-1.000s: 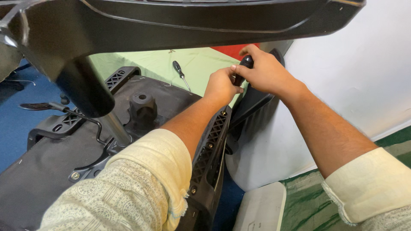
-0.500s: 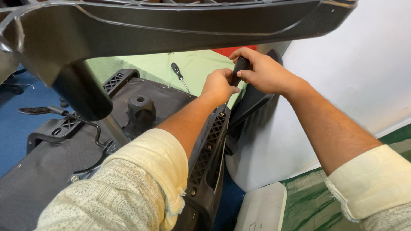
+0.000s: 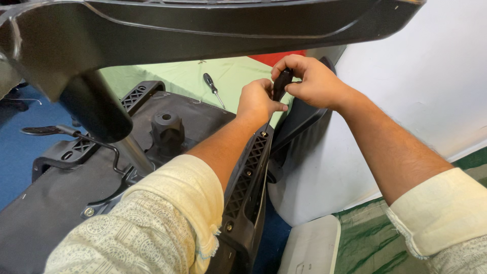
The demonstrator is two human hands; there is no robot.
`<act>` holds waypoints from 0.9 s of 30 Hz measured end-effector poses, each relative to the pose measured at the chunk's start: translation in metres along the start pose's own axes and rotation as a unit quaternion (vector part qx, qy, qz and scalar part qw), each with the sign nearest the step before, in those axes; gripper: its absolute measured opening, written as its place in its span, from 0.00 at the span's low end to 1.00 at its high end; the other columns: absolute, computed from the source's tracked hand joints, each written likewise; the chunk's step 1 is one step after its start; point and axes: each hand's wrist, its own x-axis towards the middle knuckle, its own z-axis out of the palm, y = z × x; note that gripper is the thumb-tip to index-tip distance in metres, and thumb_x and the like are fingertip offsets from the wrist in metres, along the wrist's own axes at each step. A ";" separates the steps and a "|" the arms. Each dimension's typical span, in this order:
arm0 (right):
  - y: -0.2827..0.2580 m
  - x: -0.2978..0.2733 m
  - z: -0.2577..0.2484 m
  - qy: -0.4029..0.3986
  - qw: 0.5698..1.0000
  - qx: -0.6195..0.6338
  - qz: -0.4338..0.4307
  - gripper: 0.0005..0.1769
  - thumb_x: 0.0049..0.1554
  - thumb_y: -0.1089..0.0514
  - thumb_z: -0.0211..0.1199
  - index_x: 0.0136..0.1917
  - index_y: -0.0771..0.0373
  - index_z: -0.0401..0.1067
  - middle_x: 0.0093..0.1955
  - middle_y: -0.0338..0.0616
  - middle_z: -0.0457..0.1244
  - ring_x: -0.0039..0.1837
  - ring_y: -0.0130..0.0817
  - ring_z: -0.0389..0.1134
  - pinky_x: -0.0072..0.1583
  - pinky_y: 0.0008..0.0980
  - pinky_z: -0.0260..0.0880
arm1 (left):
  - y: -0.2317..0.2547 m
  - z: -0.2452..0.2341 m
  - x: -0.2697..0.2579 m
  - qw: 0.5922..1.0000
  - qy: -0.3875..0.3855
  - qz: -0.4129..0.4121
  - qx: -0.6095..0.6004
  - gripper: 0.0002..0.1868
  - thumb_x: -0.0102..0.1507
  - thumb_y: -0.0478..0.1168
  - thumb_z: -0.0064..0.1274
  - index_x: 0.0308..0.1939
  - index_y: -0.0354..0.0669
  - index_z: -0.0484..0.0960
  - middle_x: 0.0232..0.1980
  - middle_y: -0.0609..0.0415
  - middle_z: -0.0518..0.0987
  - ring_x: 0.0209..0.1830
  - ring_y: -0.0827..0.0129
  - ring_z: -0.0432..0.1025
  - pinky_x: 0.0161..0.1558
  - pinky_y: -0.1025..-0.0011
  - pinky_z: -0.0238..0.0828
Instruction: The person uses a screwdriver to tighten screws into a black plastic frame attached to a padded base. They work on multiple screw locations along the frame's edge and near the central pole, securing the components together.
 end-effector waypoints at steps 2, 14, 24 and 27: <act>0.001 0.002 0.000 -0.005 1.000 0.023 -0.018 0.17 0.53 0.75 0.56 0.53 0.63 0.72 0.54 0.37 0.66 0.57 0.28 0.68 0.61 0.31 0.69 | 0.000 0.001 -0.001 1.000 0.005 -0.002 -0.004 0.18 0.45 0.31 0.74 0.32 0.36 0.79 0.31 0.55 0.82 0.32 0.72 0.76 0.38 0.70 0.76; 0.014 0.005 0.000 -0.030 0.994 0.086 -0.062 0.15 0.54 0.75 0.54 0.51 0.63 0.72 0.58 0.37 0.66 0.60 0.28 0.67 0.64 0.32 0.69 | -0.001 0.000 -0.007 0.999 0.032 -0.007 0.003 0.21 0.44 0.33 0.75 0.30 0.38 0.75 0.29 0.54 0.80 0.30 0.69 0.75 0.37 0.68 0.74; 0.012 0.008 -0.002 -0.026 0.996 0.072 -0.034 0.20 0.55 0.77 0.54 0.57 0.61 0.74 0.63 0.37 0.66 0.63 0.27 0.68 0.64 0.31 0.70 | 0.001 0.000 -0.009 0.999 0.037 -0.021 0.006 0.20 0.45 0.33 0.74 0.33 0.38 0.77 0.31 0.53 0.82 0.32 0.70 0.77 0.38 0.69 0.74; 0.013 0.007 -0.002 -0.026 0.995 0.086 -0.036 0.20 0.55 0.77 0.54 0.57 0.62 0.74 0.64 0.37 0.65 0.63 0.28 0.68 0.64 0.31 0.69 | 0.003 0.000 -0.009 0.999 0.034 -0.030 0.007 0.19 0.45 0.33 0.74 0.33 0.38 0.77 0.31 0.53 0.82 0.32 0.70 0.77 0.38 0.68 0.74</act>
